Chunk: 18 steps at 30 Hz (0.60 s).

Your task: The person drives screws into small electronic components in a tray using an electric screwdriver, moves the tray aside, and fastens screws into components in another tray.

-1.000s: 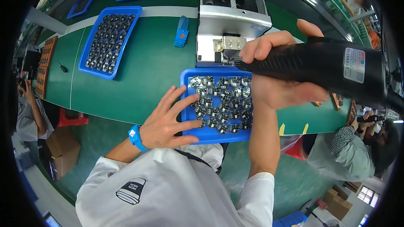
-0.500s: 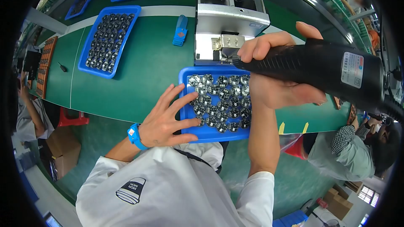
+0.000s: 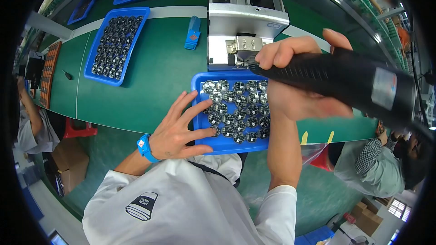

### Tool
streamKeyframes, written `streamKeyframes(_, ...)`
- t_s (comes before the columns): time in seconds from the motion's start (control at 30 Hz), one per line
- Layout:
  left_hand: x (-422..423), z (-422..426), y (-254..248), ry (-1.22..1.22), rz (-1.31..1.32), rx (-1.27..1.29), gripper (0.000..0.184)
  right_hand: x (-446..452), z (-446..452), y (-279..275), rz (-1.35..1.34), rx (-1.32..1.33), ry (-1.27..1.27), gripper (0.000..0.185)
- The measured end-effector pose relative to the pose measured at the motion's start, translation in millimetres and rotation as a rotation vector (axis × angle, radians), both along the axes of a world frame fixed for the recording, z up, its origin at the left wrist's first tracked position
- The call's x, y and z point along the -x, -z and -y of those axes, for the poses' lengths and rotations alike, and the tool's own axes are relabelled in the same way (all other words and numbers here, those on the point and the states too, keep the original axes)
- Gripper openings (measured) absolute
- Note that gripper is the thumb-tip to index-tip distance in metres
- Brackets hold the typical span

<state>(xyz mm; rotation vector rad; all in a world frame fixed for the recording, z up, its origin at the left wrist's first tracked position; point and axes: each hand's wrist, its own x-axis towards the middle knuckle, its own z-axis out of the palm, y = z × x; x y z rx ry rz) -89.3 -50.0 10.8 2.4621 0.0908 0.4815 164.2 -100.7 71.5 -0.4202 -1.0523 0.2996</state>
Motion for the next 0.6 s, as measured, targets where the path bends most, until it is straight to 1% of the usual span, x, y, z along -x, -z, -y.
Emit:
streamKeyframes(0.13, 0, 0, 0, 0.0, 0.003, 0.005, 0.038, 6, 5, -11, -0.018, -0.06, -0.009, 0.114)
streamKeyframes(0.17, 0, 0, 0, 0.0, 0.0, 0.002, 0.038, 4, 4, -11, 0.027, -0.067, 0.02, 0.115)
streamKeyframes(0.27, 0, 0, 1, -0.002, 0.005, 0.006, 0.038, 2, 7, -7, 0.055, -0.018, 0.064, 0.114)
streamKeyframes(0.4, 0, 1, 0, -0.004, -0.002, -0.001, 0.038, 2, 1, -1, 0.053, -0.004, 0.024, 0.114)
streamKeyframes(0.47, -1, 1, 0, -0.008, 0.004, 0.002, 0.037, 2, -2, 1, 0.062, -0.065, 0.018, 0.114)
streamKeyframes(0.6, -1, 1, -1, -0.008, -0.005, -0.002, 0.037, 5, 6, -15, 0.058, -0.08, 0.013, 0.114)
